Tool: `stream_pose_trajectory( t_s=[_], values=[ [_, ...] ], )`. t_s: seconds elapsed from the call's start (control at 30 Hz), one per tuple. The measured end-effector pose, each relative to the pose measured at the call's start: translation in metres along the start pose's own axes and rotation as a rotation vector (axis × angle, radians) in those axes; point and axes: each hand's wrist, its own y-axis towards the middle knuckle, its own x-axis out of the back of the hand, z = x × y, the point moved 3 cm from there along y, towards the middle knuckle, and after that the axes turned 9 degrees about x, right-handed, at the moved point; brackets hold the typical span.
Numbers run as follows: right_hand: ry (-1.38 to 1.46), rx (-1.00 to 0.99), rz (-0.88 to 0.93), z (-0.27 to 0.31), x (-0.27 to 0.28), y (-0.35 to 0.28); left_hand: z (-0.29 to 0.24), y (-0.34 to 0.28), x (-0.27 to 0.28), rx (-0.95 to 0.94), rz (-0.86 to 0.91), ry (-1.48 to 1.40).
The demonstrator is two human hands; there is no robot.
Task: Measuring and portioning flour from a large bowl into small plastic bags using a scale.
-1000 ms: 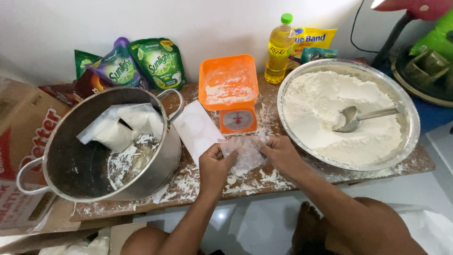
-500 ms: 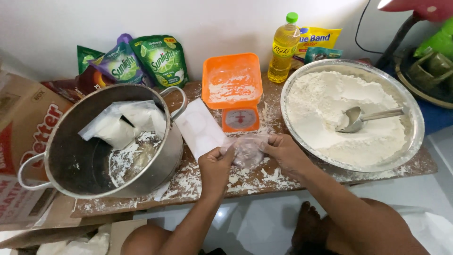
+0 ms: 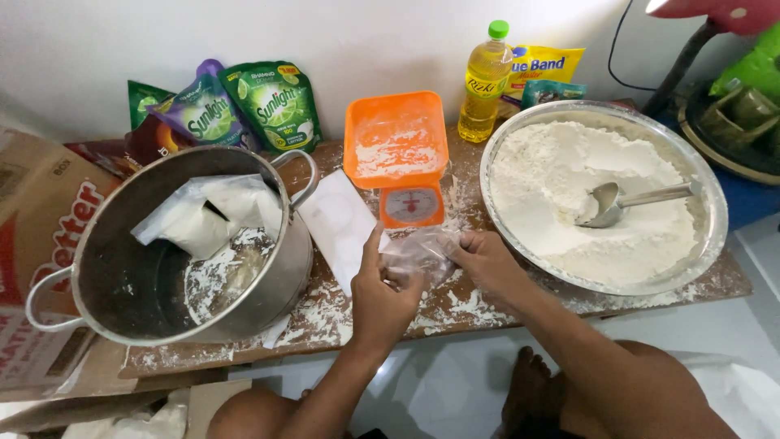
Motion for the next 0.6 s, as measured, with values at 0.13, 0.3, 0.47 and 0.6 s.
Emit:
stream_pose_trajectory(
  t_s=[0.13, 0.3, 0.47, 0.6],
  values=[
    [0.006, 0.017, 0.016, -0.007, 0.002, 0.003, 0.002, 0.001, -0.004, -0.087, -0.070, -0.007],
    [0.025, 0.019, 0.004, -0.020, 0.010, 0.014, 0.015, 0.004, -0.007, -0.295, -0.203, -0.135],
    [0.104, -0.001, -0.010, -0.016, 0.009, 0.014, 0.017, 0.006, -0.003, -0.448, -0.253, -0.164],
    [0.082, -0.022, -0.004, -0.025, 0.010, 0.015, 0.002, 0.002, -0.004, -0.528, -0.224, -0.059]
  ],
)
